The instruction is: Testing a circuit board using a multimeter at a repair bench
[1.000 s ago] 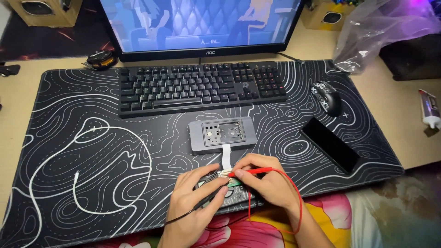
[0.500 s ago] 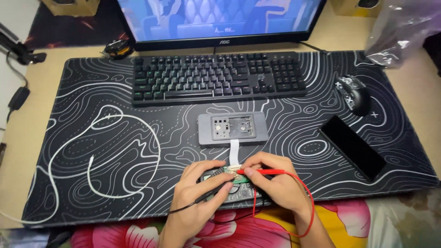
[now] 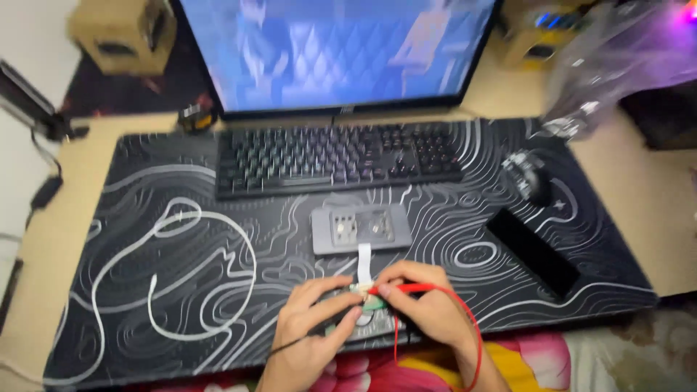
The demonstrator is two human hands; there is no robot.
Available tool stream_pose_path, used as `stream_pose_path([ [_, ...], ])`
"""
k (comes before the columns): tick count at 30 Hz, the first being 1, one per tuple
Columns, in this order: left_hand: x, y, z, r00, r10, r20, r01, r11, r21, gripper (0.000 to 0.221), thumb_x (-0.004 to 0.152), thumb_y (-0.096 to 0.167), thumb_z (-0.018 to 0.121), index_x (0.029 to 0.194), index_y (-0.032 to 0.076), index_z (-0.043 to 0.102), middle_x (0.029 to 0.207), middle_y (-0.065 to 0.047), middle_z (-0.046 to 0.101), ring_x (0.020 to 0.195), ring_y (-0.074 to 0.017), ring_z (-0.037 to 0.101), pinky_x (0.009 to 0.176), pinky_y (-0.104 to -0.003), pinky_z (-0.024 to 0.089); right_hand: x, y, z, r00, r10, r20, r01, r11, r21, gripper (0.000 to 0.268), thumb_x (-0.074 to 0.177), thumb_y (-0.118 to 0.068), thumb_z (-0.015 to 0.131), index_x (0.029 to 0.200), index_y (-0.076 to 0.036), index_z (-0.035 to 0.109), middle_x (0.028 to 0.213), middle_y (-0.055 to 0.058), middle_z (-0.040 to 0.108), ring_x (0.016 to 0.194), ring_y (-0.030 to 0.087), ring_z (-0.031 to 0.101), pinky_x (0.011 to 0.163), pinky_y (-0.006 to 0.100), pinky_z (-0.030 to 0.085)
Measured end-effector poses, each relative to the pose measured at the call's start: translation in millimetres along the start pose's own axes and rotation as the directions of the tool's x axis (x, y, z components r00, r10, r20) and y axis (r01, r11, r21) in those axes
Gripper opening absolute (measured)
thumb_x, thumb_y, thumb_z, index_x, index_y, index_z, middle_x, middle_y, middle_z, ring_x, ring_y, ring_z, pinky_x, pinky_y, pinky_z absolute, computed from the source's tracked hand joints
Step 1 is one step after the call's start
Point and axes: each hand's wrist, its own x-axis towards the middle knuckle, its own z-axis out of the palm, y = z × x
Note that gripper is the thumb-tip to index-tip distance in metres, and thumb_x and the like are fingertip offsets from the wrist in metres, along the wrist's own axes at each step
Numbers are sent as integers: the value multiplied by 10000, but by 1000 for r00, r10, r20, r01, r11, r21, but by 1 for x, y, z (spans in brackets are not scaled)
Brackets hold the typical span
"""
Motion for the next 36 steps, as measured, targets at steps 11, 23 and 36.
stream_pose_path([
  [11,-3,0,-1,994,-93,53,93,996,5,172,1013,263,831,1135,221,946,1300,-8,860,1176,-212,775,1049,-409,519,1,-2,1,997,73,3,-73,997,36,162,997,-226,816,940,-94,890,903,-13,875,846,103,761,825,270,584],
  [23,-6,-5,2,997,-80,11,80,997,1,163,1014,279,822,1132,240,929,1276,6,861,1143,-221,778,1054,-419,525,5,12,-1,998,63,-6,-63,998,25,150,994,-188,819,931,-80,902,909,6,890,860,115,772,833,261,580],
  [36,-1,3,-2,997,-78,26,77,997,19,124,1000,206,847,1097,222,922,1262,2,860,1133,-204,786,1063,-381,527,5,3,-11,994,45,103,-43,999,-17,136,975,-182,824,1027,-122,934,983,-15,917,899,93,800,858,249,593],
])
